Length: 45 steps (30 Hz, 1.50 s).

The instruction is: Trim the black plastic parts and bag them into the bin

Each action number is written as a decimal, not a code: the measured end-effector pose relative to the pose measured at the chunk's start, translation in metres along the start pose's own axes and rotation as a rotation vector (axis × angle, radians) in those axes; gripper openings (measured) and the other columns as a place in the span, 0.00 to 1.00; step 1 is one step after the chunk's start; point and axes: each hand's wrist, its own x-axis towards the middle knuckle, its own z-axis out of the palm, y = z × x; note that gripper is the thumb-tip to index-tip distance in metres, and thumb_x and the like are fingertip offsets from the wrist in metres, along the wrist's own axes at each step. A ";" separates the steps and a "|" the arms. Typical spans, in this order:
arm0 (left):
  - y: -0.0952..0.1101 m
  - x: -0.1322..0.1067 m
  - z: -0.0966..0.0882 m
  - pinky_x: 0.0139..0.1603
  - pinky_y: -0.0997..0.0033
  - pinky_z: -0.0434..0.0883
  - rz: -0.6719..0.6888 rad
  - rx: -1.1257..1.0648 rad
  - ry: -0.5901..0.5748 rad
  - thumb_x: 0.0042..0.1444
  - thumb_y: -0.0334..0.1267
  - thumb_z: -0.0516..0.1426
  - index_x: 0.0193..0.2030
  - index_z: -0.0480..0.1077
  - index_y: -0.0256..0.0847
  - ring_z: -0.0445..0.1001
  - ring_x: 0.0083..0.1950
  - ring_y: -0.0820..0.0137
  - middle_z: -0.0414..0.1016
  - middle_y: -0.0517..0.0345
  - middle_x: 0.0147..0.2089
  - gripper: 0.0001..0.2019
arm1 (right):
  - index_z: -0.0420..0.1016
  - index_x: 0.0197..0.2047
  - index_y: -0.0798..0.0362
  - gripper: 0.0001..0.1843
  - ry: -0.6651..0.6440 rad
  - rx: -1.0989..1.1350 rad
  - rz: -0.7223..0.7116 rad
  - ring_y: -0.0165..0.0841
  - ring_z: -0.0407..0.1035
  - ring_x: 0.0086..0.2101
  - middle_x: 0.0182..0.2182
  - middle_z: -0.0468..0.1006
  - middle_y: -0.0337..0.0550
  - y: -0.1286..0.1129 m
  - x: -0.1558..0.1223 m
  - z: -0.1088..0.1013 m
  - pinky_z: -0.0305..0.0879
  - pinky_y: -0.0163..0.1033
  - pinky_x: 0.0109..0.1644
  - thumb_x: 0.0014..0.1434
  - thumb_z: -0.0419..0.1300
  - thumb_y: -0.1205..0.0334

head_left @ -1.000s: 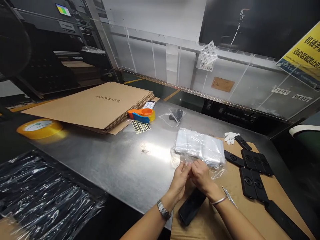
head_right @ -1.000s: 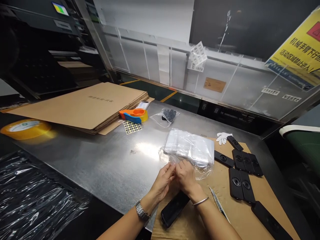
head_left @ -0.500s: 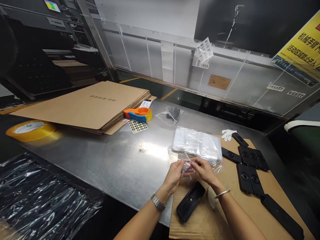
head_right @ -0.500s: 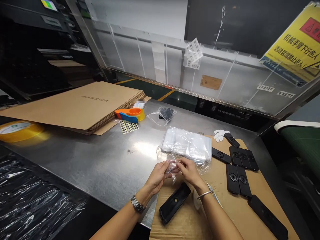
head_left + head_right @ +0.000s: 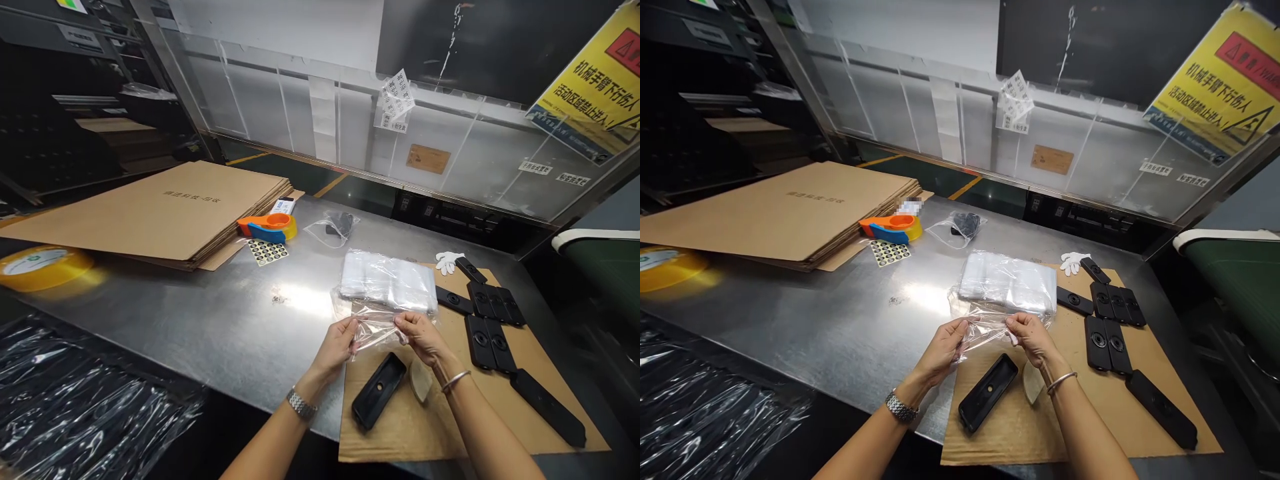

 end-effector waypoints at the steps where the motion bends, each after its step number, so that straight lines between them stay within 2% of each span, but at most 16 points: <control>1: 0.001 -0.001 -0.002 0.17 0.81 0.45 0.003 0.009 -0.014 0.46 0.52 0.60 0.40 0.71 0.32 0.51 0.15 0.82 0.57 0.69 0.14 0.23 | 0.68 0.23 0.56 0.22 -0.005 0.008 0.004 0.21 0.55 0.18 0.18 0.66 0.34 0.000 -0.002 0.000 0.51 0.30 0.22 0.40 0.67 0.46; 6: -0.001 -0.008 -0.008 0.17 0.79 0.45 0.039 0.030 -0.050 0.47 0.55 0.58 0.50 0.69 0.33 0.45 0.16 0.82 0.49 0.73 0.14 0.30 | 0.65 0.21 0.55 0.22 0.005 0.008 -0.011 0.21 0.53 0.17 0.16 0.64 0.32 0.000 -0.013 0.008 0.49 0.30 0.21 0.37 0.69 0.49; 10: -0.007 -0.016 -0.005 0.18 0.78 0.45 0.077 0.069 -0.044 0.51 0.56 0.55 0.54 0.66 0.33 0.44 0.17 0.81 0.47 0.72 0.15 0.31 | 0.59 0.20 0.53 0.24 0.060 -0.025 -0.057 0.20 0.48 0.17 0.15 0.56 0.28 0.002 -0.021 0.020 0.47 0.29 0.19 0.42 0.65 0.44; 15: -0.011 -0.022 -0.004 0.21 0.77 0.54 0.145 0.158 0.059 0.54 0.55 0.51 0.56 0.64 0.36 0.52 0.19 0.78 0.52 0.69 0.18 0.30 | 0.65 0.28 0.54 0.21 0.087 -0.142 -0.145 0.22 0.52 0.19 0.19 0.59 0.31 0.002 -0.030 0.023 0.49 0.30 0.21 0.47 0.60 0.43; 18: -0.007 -0.028 -0.005 0.35 0.70 0.64 0.330 0.360 0.257 0.53 0.49 0.55 0.55 0.65 0.39 0.65 0.33 0.71 0.65 0.59 0.30 0.25 | 0.69 0.30 0.55 0.17 0.119 -0.262 -0.246 0.26 0.59 0.25 0.23 0.66 0.35 -0.001 -0.037 0.026 0.56 0.32 0.28 0.47 0.62 0.49; 20: -0.002 -0.036 -0.001 0.44 0.65 0.64 0.503 0.583 0.364 0.53 0.45 0.56 0.47 0.70 0.40 0.65 0.42 0.66 0.68 0.54 0.38 0.17 | 0.71 0.32 0.55 0.13 0.135 -0.350 -0.306 0.28 0.60 0.27 0.26 0.68 0.37 -0.004 -0.042 0.031 0.57 0.34 0.32 0.47 0.62 0.54; 22: 0.001 -0.046 0.006 0.43 0.65 0.65 0.582 0.737 0.306 0.53 0.43 0.56 0.37 0.72 0.41 0.66 0.41 0.67 0.69 0.55 0.35 0.10 | 0.72 0.35 0.54 0.11 0.134 -0.431 -0.347 0.28 0.61 0.27 0.26 0.69 0.37 -0.007 -0.047 0.039 0.58 0.34 0.32 0.48 0.61 0.59; 24: -0.001 -0.059 0.013 0.37 0.69 0.67 0.612 0.734 0.266 0.51 0.41 0.59 0.38 0.70 0.41 0.66 0.36 0.69 0.68 0.58 0.33 0.09 | 0.72 0.37 0.53 0.10 0.137 -0.498 -0.370 0.28 0.61 0.26 0.24 0.68 0.35 -0.009 -0.050 0.046 0.57 0.33 0.31 0.49 0.60 0.61; 27: -0.009 -0.075 0.018 0.35 0.70 0.66 0.837 0.585 0.495 0.51 0.37 0.59 0.43 0.66 0.41 0.65 0.33 0.71 0.66 0.59 0.32 0.12 | 0.70 0.37 0.55 0.09 0.196 -0.571 -0.378 0.27 0.58 0.23 0.21 0.64 0.34 -0.010 -0.050 0.053 0.54 0.33 0.28 0.52 0.57 0.61; 28: -0.011 -0.079 0.018 0.35 0.70 0.66 0.884 0.534 0.499 0.51 0.36 0.58 0.41 0.66 0.41 0.65 0.32 0.72 0.66 0.60 0.31 0.10 | 0.69 0.37 0.55 0.08 0.211 -0.590 -0.378 0.27 0.58 0.23 0.20 0.63 0.33 -0.010 -0.049 0.055 0.54 0.33 0.27 0.53 0.57 0.61; 30: -0.011 -0.082 0.019 0.34 0.71 0.66 0.771 0.466 0.329 0.52 0.36 0.58 0.38 0.69 0.40 0.66 0.31 0.72 0.68 0.60 0.29 0.06 | 0.68 0.37 0.55 0.08 0.195 -0.622 -0.385 0.27 0.58 0.23 0.21 0.63 0.33 -0.010 -0.050 0.059 0.54 0.33 0.27 0.53 0.56 0.62; 32: -0.007 -0.079 0.021 0.35 0.72 0.67 0.455 0.345 0.141 0.51 0.38 0.59 0.39 0.70 0.39 0.70 0.33 0.71 0.72 0.57 0.32 0.09 | 0.67 0.38 0.55 0.08 0.121 -0.649 -0.400 0.27 0.60 0.24 0.22 0.65 0.34 -0.009 -0.053 0.064 0.56 0.32 0.28 0.52 0.56 0.64; 33: -0.003 -0.076 0.022 0.35 0.71 0.68 0.323 0.263 0.085 0.51 0.40 0.59 0.39 0.70 0.38 0.71 0.34 0.70 0.74 0.55 0.33 0.11 | 0.66 0.39 0.54 0.09 0.077 -0.659 -0.409 0.27 0.61 0.25 0.24 0.66 0.35 -0.009 -0.055 0.067 0.56 0.32 0.29 0.52 0.56 0.66; 35: 0.002 -0.070 0.024 0.37 0.70 0.69 0.197 0.147 0.029 0.50 0.42 0.59 0.38 0.70 0.35 0.73 0.35 0.69 0.75 0.52 0.35 0.12 | 0.65 0.38 0.54 0.08 0.004 -0.675 -0.427 0.27 0.62 0.27 0.27 0.68 0.36 -0.009 -0.060 0.072 0.58 0.32 0.30 0.52 0.56 0.68; 41: 0.000 -0.063 0.016 0.35 0.71 0.68 0.225 0.107 0.143 0.51 0.44 0.58 0.28 0.68 0.35 0.70 0.30 0.72 0.72 0.57 0.26 0.12 | 0.67 0.38 0.53 0.09 -0.116 -0.694 -0.453 0.25 0.60 0.23 0.21 0.64 0.31 -0.016 -0.064 0.068 0.57 0.29 0.25 0.52 0.60 0.63; 45: -0.007 -0.064 0.009 0.33 0.74 0.65 0.304 0.212 0.259 0.52 0.44 0.57 0.27 0.67 0.36 0.66 0.28 0.75 0.67 0.61 0.25 0.12 | 0.70 0.36 0.53 0.05 0.009 -0.754 -0.515 0.27 0.61 0.26 0.23 0.65 0.34 -0.019 -0.061 0.061 0.57 0.32 0.30 0.56 0.57 0.62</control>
